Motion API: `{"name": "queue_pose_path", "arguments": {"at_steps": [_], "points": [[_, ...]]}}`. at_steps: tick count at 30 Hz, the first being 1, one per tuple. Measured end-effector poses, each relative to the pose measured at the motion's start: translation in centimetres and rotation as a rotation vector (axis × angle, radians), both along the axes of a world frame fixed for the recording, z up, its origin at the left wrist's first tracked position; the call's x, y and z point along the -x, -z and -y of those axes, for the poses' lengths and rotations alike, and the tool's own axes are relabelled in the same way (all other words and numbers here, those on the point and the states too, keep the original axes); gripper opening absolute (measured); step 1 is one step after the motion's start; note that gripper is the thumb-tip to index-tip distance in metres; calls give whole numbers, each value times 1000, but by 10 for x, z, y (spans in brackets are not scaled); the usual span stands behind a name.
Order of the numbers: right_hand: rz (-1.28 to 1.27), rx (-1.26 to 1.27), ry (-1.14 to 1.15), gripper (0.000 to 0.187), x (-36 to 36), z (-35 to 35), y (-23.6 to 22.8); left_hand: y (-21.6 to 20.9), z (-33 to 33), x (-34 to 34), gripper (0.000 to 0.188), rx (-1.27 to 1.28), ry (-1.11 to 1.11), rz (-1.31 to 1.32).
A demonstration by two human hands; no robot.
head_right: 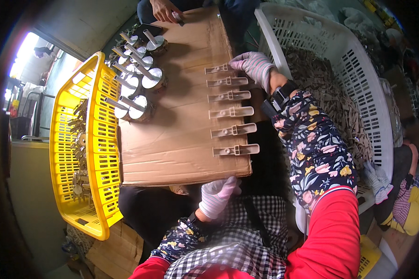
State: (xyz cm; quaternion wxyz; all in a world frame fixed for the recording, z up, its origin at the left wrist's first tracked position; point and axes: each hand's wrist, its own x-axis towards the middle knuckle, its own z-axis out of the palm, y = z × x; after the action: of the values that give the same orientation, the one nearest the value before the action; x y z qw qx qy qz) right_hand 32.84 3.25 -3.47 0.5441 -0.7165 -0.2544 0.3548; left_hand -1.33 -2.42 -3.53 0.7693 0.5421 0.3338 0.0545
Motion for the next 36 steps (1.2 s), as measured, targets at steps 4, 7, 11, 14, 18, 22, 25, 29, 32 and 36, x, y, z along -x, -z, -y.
{"name": "queue_pose_path", "arguments": {"at_steps": [4,7,11,14,18,22,25,29,32,36], "points": [[102,51,13,20,-1,-1,2,1,0,0,29,-20,10,1],[310,157,25,22,-2,-5,6,-1,0,0,29,6,-19,7],[682,388,-47,30,5,-8,-14,10,-1,3,29,-28,-22,24],[1136,227,96,40,29,-3,-62,18,4,-1,29,1,15,66],[723,-62,-360,48,140,-63,-102,27,7,1,30,94,-48,154],[1059,304,-269,54,230,-121,-58,82,4,7,20,429,-8,439],[558,137,-330,61,244,-136,-57,85,7,-9,31,998,-184,459],[1357,550,-677,69,257,-46,-118,8,-4,3,25,-6,-3,153],[1457,626,-780,77,270,-1,-110,40,-4,-2,20,-259,60,231],[1370,349,-651,70,263,23,-85,80,9,-25,23,144,-324,461]]}}
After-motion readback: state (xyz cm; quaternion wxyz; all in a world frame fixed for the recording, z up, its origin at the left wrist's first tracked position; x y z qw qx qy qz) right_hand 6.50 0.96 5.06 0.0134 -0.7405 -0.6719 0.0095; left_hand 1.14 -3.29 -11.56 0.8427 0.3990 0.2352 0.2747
